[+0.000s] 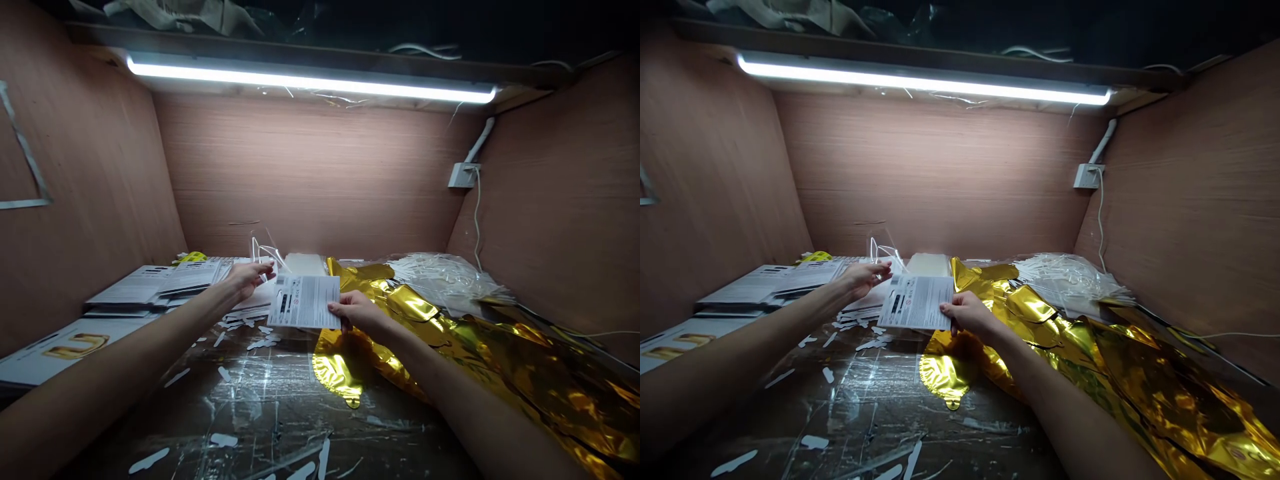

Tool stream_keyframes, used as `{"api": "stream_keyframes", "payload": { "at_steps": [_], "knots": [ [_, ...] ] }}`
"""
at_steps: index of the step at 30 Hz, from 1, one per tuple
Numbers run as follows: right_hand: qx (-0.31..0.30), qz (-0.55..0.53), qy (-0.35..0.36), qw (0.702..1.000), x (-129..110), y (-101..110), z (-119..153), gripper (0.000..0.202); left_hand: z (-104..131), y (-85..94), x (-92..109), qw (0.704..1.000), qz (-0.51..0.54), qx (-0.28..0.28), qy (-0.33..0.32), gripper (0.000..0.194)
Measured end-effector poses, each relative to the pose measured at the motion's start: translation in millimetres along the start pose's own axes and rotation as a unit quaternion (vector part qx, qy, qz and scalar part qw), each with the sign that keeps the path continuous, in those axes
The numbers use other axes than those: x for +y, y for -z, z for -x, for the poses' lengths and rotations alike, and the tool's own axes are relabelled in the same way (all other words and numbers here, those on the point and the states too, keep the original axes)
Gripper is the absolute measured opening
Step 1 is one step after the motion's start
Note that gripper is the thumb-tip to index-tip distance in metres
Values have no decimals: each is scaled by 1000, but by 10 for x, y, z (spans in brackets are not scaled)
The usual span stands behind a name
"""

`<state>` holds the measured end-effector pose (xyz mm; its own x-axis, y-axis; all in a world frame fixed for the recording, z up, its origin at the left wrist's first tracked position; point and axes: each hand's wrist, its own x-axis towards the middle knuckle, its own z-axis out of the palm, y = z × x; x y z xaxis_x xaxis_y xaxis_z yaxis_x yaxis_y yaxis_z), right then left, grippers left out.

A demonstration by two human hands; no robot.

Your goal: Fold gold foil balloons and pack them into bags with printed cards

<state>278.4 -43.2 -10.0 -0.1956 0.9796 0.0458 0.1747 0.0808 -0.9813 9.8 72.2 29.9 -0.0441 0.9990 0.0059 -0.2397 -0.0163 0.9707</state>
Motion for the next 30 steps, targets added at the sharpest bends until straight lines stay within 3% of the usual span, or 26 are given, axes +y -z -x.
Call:
{"api": "stream_keyframes", "payload": {
  "at_steps": [4,7,11,14,21,30],
  "knots": [
    [-79,53,1,995,79,-131,18,32,350,292,-130,996,78,-16,26,10],
    [-88,77,0,993,140,-168,17,39,504,382,-172,992,116,-40,44,17],
    [-62,81,13,995,116,-154,36,47,632,351,-174,981,157,-99,56,33],
    [-63,64,22,996,60,-131,62,51,693,300,-184,975,178,-124,50,24],
    [-64,70,45,994,-5,-65,119,51,660,357,-162,976,195,-100,1,12],
    [-27,100,68,992,-19,-96,138,52,751,329,-176,980,162,-114,34,19]
  ]
}}
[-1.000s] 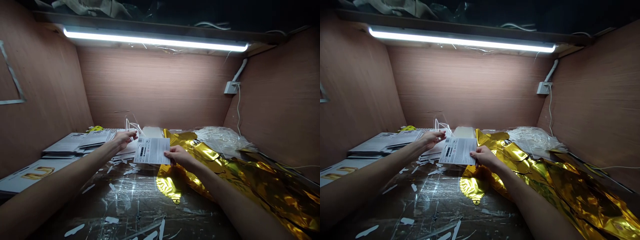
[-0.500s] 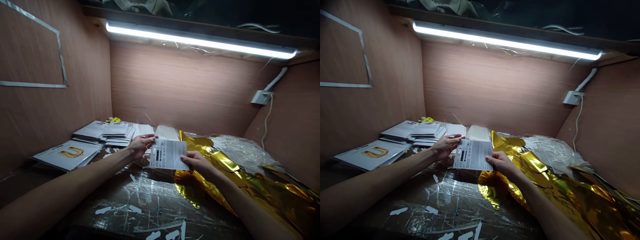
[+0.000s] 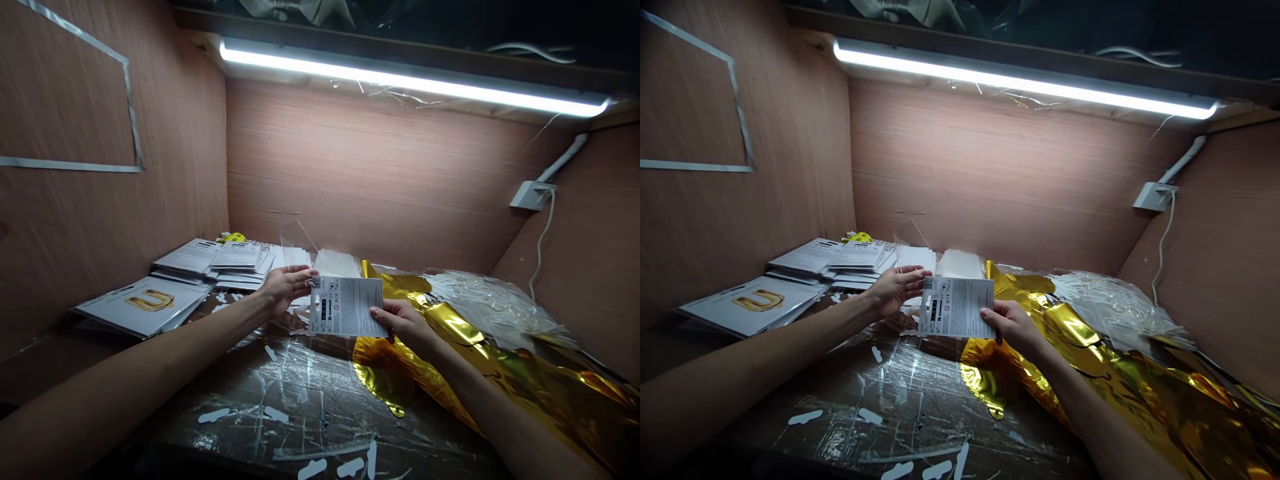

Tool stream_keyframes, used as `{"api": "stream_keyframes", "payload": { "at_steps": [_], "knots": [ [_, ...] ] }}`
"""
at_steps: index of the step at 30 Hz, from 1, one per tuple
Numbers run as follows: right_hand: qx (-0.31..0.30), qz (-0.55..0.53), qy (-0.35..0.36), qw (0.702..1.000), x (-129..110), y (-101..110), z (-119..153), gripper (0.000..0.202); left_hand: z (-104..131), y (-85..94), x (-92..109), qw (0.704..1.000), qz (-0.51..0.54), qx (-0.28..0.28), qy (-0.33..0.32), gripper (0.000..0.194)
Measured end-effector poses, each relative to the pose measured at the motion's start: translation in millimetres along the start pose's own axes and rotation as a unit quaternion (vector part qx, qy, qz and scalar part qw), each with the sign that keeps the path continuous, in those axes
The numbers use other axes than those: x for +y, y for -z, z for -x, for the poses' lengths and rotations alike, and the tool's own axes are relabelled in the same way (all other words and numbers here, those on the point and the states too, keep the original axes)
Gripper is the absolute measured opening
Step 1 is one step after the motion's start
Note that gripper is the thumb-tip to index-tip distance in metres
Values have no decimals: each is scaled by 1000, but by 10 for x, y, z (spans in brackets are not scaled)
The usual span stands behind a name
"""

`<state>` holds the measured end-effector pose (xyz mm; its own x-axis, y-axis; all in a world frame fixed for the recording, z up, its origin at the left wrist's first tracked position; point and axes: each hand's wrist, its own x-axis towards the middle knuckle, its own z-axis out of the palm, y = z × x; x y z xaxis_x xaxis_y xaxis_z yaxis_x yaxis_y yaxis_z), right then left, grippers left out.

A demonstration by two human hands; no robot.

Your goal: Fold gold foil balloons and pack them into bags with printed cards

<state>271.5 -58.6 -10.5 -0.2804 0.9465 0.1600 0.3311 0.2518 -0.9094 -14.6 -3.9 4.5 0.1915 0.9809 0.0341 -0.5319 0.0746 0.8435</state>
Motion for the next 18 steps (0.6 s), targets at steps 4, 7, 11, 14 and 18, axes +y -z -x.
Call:
{"api": "stream_keyframes", "payload": {
  "at_steps": [4,7,11,14,18],
  "knots": [
    [6,-7,8,1000,13,22,0,50,19,-24,-1,1000,-3,2,0,23],
    [16,-12,19,1000,25,19,-4,49,-1,-5,-12,1000,-7,-2,-2,23],
    [43,-19,33,998,50,-2,-21,47,12,-11,-42,1000,-1,-25,3,19],
    [64,-20,45,997,67,16,-33,47,65,-54,-52,997,48,-63,1,15],
    [88,-39,51,994,63,41,-36,46,128,-111,-55,989,103,-107,-15,20]
  ]
}}
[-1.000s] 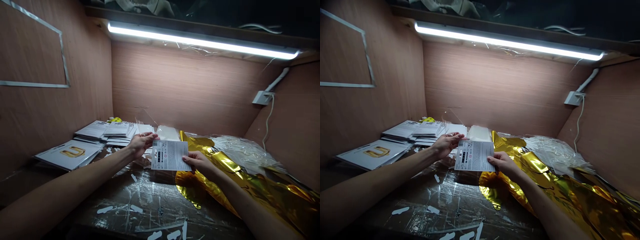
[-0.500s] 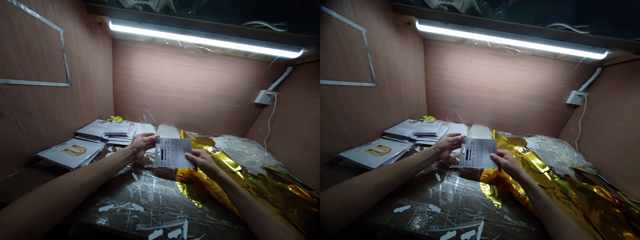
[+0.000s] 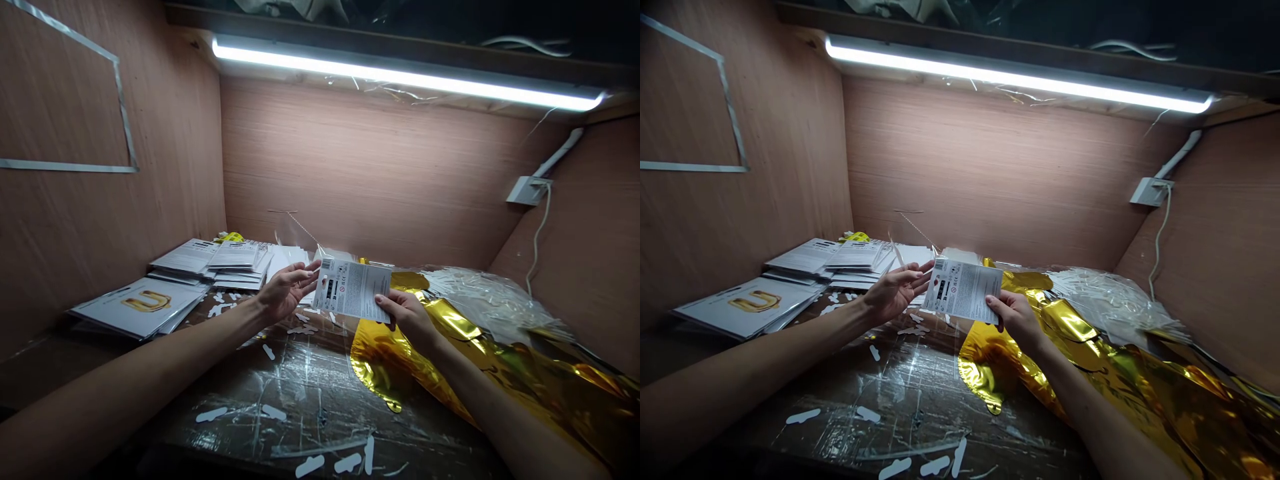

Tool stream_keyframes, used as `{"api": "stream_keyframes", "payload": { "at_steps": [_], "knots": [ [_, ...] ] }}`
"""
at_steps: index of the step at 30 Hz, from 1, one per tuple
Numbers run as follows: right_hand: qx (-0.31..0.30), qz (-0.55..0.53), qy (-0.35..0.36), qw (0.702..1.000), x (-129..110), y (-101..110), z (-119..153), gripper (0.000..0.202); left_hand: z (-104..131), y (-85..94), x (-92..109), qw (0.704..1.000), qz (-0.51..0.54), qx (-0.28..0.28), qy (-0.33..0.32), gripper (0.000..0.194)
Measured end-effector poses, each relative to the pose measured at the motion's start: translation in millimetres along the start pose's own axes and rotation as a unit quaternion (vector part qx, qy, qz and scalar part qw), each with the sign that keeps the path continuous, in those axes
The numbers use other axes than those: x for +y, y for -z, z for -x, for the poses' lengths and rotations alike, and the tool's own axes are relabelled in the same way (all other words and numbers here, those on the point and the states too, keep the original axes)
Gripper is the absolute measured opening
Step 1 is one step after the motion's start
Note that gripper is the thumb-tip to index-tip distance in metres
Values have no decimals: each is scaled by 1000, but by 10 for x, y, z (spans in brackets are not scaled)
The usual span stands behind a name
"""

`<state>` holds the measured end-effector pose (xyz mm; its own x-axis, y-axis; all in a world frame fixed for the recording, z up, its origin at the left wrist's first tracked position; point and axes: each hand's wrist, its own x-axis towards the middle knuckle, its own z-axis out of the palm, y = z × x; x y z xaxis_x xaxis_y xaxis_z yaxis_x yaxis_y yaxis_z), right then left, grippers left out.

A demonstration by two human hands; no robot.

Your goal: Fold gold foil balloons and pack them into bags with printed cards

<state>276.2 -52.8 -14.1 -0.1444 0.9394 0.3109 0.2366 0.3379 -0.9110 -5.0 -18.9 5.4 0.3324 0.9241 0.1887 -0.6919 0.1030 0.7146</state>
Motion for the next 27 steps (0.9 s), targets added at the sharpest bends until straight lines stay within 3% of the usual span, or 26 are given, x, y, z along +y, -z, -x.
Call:
{"api": "stream_keyframes", "payload": {
  "at_steps": [8,13,22,27],
  "knots": [
    [18,-31,-7,999,-12,-89,16,46,37,-33,-83,999,-32,-2,-7,28],
    [41,-50,-21,998,0,-78,12,43,33,-38,-116,999,-31,38,3,25],
    [67,-12,5,998,25,20,-17,44,30,-105,-115,996,-48,68,22,20],
    [95,8,19,995,39,-51,3,43,42,-125,-129,997,-54,58,20,23]
  ]
}}
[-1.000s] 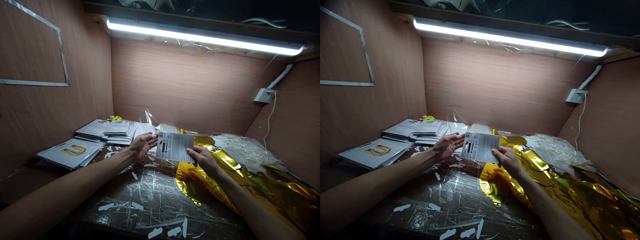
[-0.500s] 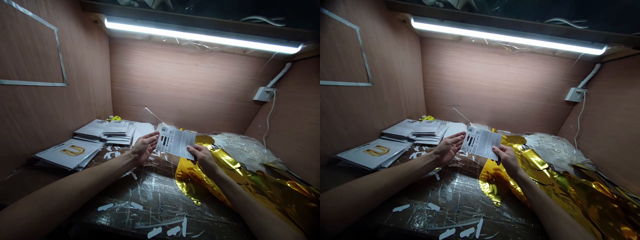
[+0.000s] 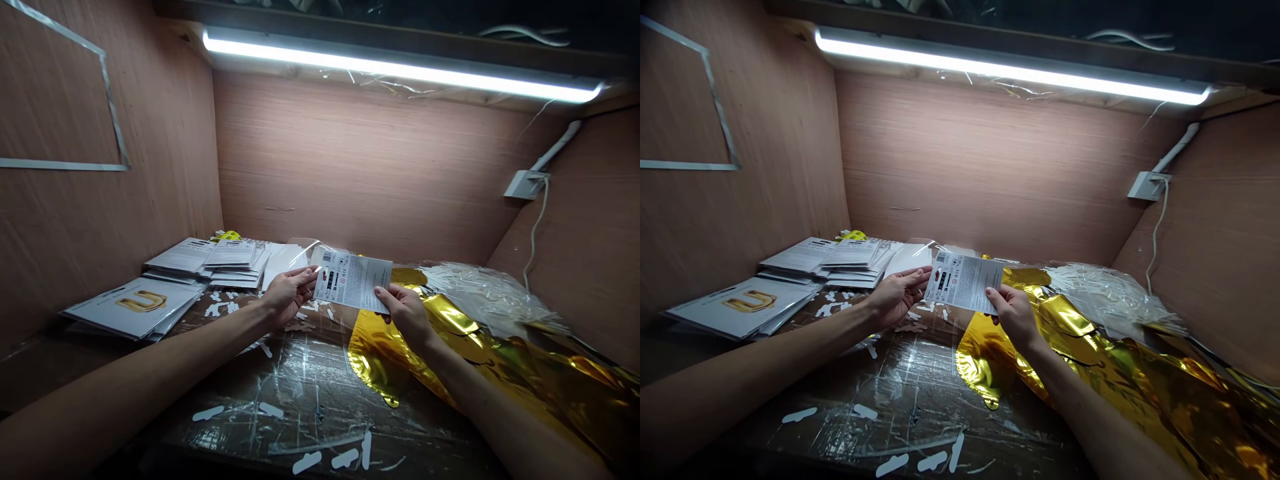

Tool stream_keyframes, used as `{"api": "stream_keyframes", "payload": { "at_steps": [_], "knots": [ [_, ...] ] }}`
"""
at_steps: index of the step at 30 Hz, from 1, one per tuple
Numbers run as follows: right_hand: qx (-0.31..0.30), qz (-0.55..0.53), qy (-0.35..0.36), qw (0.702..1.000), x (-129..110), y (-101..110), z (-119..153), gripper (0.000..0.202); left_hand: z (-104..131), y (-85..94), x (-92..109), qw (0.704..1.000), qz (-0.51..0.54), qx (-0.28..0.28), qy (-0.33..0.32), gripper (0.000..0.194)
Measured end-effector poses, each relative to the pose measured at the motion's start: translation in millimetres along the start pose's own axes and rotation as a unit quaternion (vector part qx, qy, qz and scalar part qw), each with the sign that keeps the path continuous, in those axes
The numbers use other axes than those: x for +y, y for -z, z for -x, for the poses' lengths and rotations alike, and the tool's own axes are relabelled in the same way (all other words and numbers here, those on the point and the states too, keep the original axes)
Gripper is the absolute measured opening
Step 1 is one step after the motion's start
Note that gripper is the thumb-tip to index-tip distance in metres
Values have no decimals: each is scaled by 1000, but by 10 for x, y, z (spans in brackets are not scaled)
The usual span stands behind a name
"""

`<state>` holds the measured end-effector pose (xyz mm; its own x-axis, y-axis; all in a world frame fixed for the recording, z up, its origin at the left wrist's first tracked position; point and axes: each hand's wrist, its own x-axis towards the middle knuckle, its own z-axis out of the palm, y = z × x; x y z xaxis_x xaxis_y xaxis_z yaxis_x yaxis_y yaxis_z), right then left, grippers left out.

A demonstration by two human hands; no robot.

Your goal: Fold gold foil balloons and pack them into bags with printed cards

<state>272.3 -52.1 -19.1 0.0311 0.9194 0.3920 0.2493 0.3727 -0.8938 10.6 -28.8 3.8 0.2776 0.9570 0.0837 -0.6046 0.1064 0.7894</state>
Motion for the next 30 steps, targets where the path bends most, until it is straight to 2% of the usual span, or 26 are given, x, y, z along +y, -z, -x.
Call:
{"api": "stream_keyframes", "payload": {
  "at_steps": [7,12,16,20,25,30],
  "knots": [
    [33,3,33,999,-32,-54,56,41,28,-9,-34,1000,4,-20,6,24],
    [42,1,38,998,-19,-95,62,39,55,-57,-12,1000,9,-2,3,26],
    [39,20,48,998,-35,-29,24,39,42,-41,9,1000,15,-6,7,25],
    [74,55,77,993,-88,20,36,41,31,-14,-13,1000,14,-4,19,24],
    [108,70,64,990,-84,-92,102,38,64,-41,-50,1000,10,-8,5,26],
    [91,53,52,993,-64,-173,137,41,96,-73,-69,999,18,-31,-9,26]
  ]
}}
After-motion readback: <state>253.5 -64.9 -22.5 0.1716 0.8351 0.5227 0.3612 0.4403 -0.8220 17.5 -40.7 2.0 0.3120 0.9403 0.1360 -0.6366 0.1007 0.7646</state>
